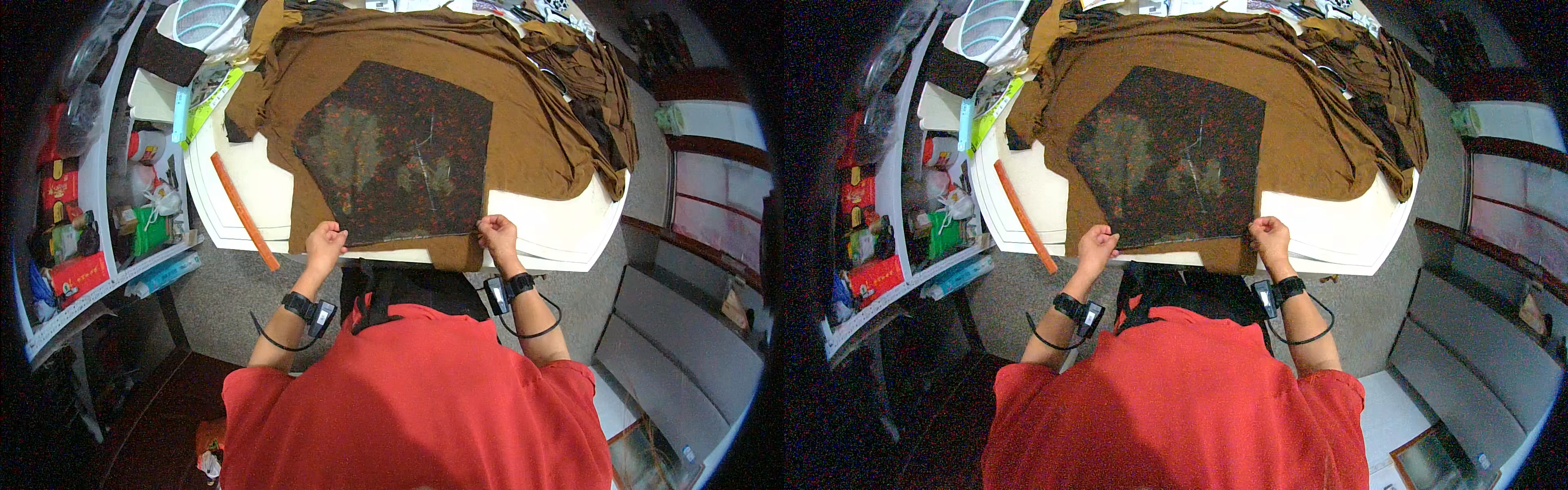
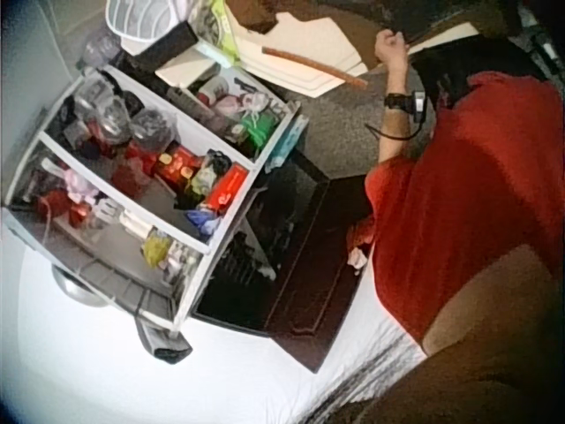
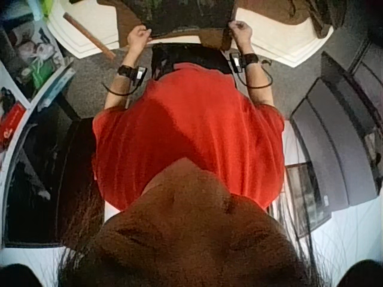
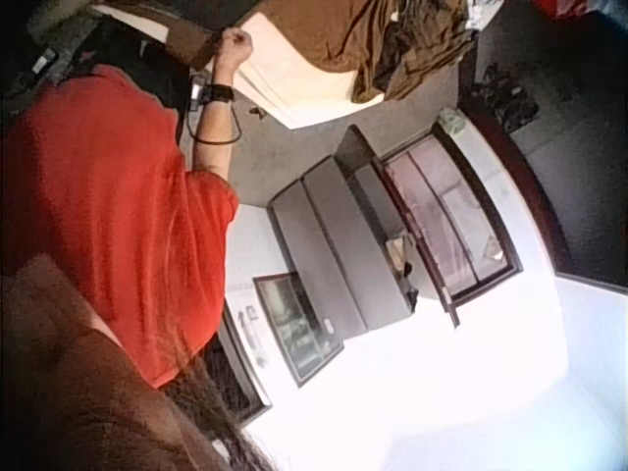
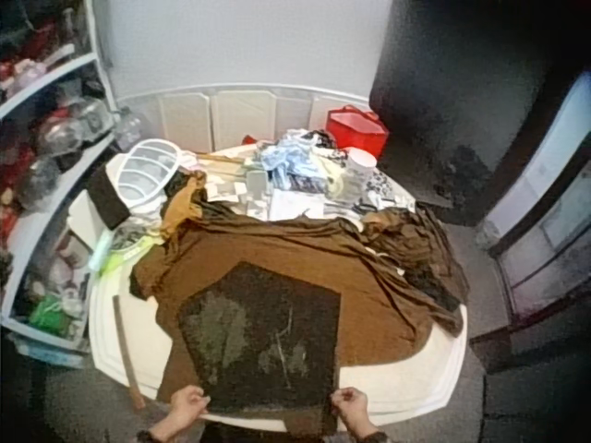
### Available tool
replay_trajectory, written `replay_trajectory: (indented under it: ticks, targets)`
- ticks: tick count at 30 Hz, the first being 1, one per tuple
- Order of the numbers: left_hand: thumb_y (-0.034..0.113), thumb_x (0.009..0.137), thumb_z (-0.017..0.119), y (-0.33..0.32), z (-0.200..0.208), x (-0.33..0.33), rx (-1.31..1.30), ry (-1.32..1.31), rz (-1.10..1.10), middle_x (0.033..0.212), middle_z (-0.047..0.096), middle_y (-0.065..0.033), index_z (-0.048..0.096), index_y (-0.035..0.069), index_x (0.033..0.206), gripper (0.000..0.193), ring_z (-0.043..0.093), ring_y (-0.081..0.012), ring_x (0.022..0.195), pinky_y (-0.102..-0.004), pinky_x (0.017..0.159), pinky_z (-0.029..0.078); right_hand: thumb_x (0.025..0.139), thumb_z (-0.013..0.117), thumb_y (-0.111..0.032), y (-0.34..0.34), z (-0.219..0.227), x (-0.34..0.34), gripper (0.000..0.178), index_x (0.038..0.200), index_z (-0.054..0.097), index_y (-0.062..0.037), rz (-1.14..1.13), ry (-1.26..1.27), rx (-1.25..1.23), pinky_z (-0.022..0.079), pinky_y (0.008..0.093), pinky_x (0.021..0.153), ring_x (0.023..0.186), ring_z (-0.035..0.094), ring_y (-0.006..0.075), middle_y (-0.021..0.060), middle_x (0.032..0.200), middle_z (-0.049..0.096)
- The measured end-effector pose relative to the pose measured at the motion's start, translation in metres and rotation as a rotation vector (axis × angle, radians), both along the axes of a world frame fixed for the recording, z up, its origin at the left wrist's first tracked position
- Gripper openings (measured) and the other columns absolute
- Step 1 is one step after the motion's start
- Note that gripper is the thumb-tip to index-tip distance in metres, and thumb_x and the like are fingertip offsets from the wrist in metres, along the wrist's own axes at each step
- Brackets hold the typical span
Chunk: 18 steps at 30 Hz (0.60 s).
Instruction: The person uses scissors to cut along the edge of a patterned fabric piece on a table. They then unfold a large brown cloth, place the cut patterned fabric onto it, and smooth it out by hand.
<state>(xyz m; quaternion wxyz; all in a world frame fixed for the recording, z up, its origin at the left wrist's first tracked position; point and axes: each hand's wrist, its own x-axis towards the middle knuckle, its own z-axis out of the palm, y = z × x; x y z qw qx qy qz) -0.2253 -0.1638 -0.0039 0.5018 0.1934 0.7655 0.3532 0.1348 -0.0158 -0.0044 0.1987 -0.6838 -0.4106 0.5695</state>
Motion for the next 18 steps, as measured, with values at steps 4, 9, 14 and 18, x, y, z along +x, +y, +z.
replay_trajectory:
  ticks: [4,9,14,18]
  targets:
    - [0.011,0.085,0.067,0.002,0.009,0.002,-0.01,0.08,-0.079,0.062,0.059,-0.0012,0.056,0.002,0.093,0.016,0.058,-0.0086,0.053,-0.024,0.046,0.045,0.082,0.067,-0.006,-0.01,-0.011,0.012,0.008,0.085,0.061,-0.0008,0.04,-0.045,0.054,0.046,0.0225,0.047,0.055,0.054,0.0083,0.0017,0.071,0.061]
    - [0.014,0.085,0.068,-0.002,0.017,-0.002,-0.032,0.229,-0.256,0.06,0.058,-0.0015,0.056,0.002,0.085,0.017,0.057,-0.0078,0.053,-0.0242,0.047,0.044,0.082,0.069,-0.008,-0.014,-0.005,0.009,0.011,0.084,0.063,-0.0001,0.092,-0.114,0.128,0.046,0.0238,0.05,0.058,0.055,0.0086,0.0026,0.07,0.062]
    - [0.024,0.083,0.067,-0.002,0.017,-0.004,-0.063,0.28,-0.32,0.062,0.062,-0.004,0.059,0.005,0.08,0.021,0.062,-0.0139,0.056,-0.03,0.056,0.048,0.084,0.066,-0.006,-0.013,-0.003,0.012,0.008,0.086,0.061,-0.0005,0.109,-0.125,0.117,0.048,0.0238,0.05,0.06,0.056,0.0088,0.0016,0.072,0.061]
    - [0.028,0.082,0.068,-0.003,0.017,-0.006,-0.088,0.284,-0.338,0.063,0.062,-0.005,0.06,0.007,0.081,0.022,0.064,-0.0199,0.062,-0.0338,0.058,0.049,0.084,0.066,-0.006,-0.015,-0.003,0.011,0.008,0.086,0.061,-0.0012,0.085,-0.072,0.088,0.046,0.0227,0.048,0.058,0.054,0.0077,0.0011,0.072,0.06]
